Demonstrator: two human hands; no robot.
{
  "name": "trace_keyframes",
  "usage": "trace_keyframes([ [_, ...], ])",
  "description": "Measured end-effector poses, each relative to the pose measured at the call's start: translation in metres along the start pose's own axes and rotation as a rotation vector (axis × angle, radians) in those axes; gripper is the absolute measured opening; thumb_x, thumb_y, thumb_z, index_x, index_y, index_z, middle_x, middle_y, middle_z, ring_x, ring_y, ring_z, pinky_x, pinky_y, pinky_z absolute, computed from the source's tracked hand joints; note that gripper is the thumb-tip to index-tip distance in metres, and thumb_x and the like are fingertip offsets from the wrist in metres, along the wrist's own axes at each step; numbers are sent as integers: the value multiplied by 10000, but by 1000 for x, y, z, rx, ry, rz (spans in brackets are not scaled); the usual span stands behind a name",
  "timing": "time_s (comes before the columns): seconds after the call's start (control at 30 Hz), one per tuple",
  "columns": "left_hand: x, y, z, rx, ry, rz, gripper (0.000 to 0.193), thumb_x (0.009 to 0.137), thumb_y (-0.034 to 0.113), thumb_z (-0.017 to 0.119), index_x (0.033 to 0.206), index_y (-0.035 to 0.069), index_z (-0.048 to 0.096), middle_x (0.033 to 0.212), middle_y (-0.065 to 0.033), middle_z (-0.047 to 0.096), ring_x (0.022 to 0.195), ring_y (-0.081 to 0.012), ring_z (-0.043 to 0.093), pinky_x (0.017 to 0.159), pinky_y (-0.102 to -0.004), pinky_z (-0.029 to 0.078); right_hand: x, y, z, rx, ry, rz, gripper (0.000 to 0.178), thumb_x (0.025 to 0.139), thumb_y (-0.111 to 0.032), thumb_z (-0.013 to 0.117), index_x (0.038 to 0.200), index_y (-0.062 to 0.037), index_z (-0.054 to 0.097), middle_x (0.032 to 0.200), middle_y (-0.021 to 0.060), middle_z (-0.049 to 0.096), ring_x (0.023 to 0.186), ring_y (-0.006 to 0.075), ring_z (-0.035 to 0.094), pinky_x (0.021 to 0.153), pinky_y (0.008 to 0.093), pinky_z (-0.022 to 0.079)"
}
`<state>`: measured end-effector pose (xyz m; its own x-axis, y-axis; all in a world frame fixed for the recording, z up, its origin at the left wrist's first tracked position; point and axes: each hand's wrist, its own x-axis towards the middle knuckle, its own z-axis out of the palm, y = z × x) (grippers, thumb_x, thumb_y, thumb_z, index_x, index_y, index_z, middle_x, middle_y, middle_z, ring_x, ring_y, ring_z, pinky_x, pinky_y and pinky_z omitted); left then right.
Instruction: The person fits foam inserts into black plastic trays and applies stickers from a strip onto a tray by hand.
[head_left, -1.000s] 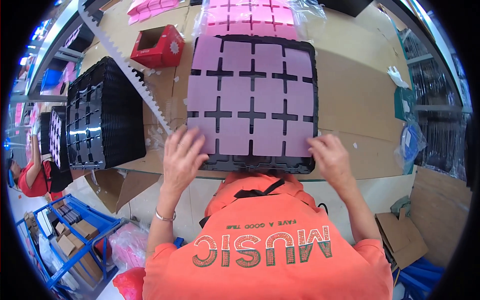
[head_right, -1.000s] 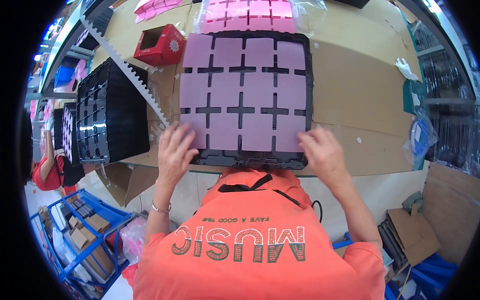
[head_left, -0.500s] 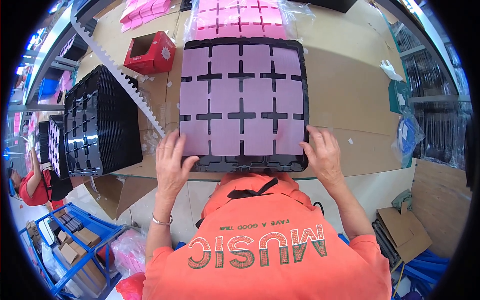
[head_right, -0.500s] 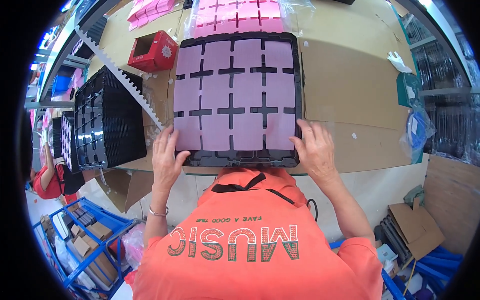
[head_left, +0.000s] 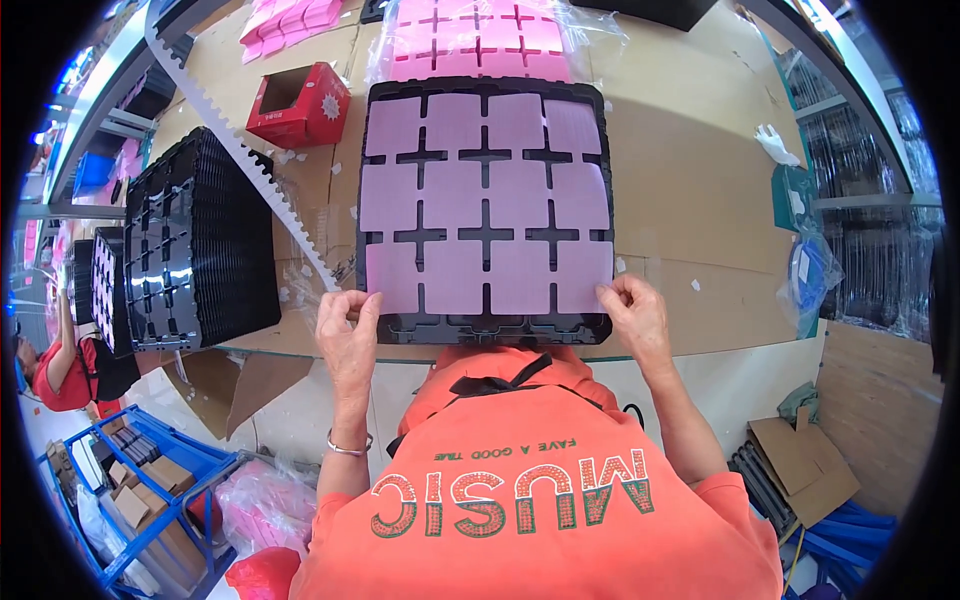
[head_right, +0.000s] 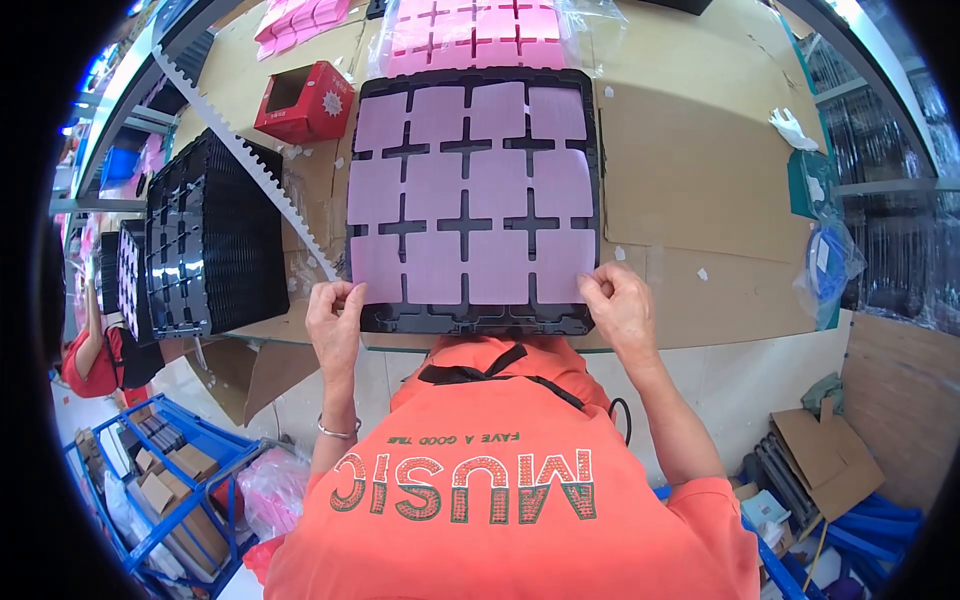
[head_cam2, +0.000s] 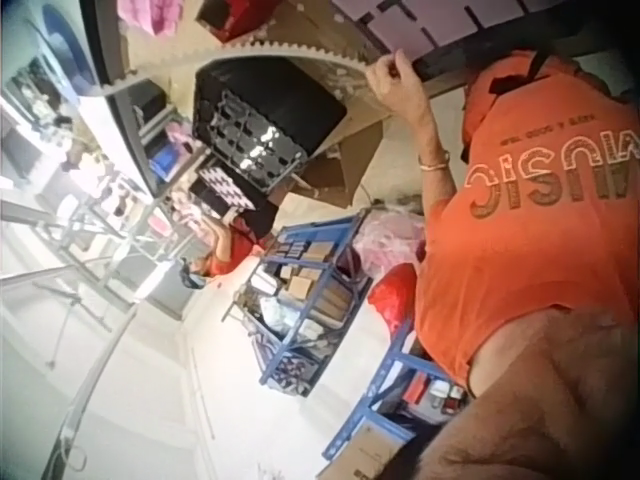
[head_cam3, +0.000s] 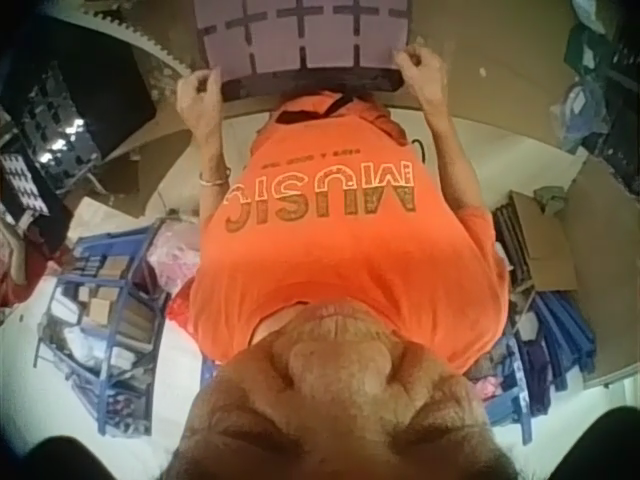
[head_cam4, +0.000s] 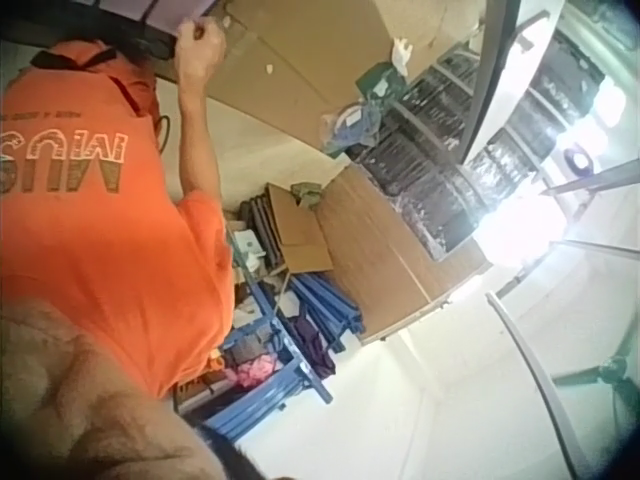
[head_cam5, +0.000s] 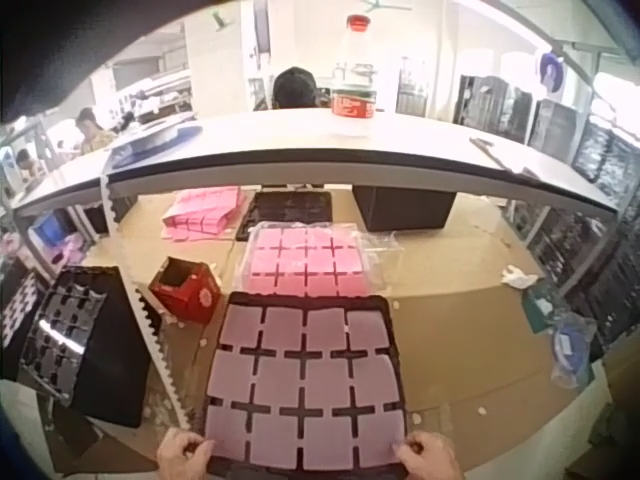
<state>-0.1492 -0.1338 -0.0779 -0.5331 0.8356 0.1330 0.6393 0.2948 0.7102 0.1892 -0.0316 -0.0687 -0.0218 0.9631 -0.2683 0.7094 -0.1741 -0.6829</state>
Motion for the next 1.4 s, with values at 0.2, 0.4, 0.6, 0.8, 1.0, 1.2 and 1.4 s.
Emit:
trace_keyframes([
  [0.2, 5, -3, 4, 86, 10, -30, 166, 820, 119, 712, 792, -12, 613, 755, -56, 524, 625, -146, 497, 591, -294, 423, 8, 4, 0, -66, -50, -3, 308, 778, -295, 664, 762, 7, 607, 646, 115, 578, 591, 251, 553, 594, 379, 450],
  [0.4, 8, -3, 7, 239, 19, 103, 182, 828, 142, 699, 766, 6, 594, 752, -84, 527, 634, -211, 525, 605, -347, 431, 4, -3, -4, -162, -85, 26, 316, 790, -311, 642, 781, 4, 614, 674, 130, 604, 639, 274, 592, 623, 400, 466],
  [0.6, 11, 4, 7, 242, -14, 128, 179, 822, 144, 699, 768, 13, 590, 757, -94, 529, 669, -244, 548, 624, -369, 439, -3, 5, -6, -175, -84, 35, 343, 812, -318, 644, 775, 20, 600, 628, 95, 555, 590, 200, 525, 584, 353, 436],
  [0.8, 7, 2, 0, 251, -32, 91, 179, 819, 138, 698, 762, 17, 579, 751, -96, 528, 671, -253, 550, 623, -377, 440, -6, -8, -8, -223, -112, 47, 339, 803, -336, 633, 758, 1, 621, 662, 120, 603, 646, 285, 595, 629, 411, 465],
  [1.0, 7, 2, -3, 263, -12, 83, 182, 817, 129, 695, 753, 17, 566, 747, -97, 523, 672, -255, 549, 622, -381, 438, -5, -12, -4, -273, -104, 13, 330, 806, -341, 635, 750, -16, 628, 662, 125, 604, 652, 297, 600, 624, 414, 463],
  [1.2, 3, 3, -7, 230, -52, 56, 184, 819, 122, 691, 751, 14, 558, 741, -96, 513, 668, -251, 543, 619, -378, 434, -6, -11, -11, -234, -198, 56, 352, 808, -350, 640, 751, -3, 622, 664, 123, 594, 633, 269, 587, 615, 398, 461],
  [1.4, -2, 3, -21, 97, -211, -81, 168, 834, 146, 680, 795, 12, 586, 751, -72, 559, 632, -194, 554, 602, -348, 441, -1, -5, -21, -94, -239, 52, 336, 831, -307, 639, 739, 14, 598, 621, 100, 548, 582, 227, 527, 596, 373, 451],
])
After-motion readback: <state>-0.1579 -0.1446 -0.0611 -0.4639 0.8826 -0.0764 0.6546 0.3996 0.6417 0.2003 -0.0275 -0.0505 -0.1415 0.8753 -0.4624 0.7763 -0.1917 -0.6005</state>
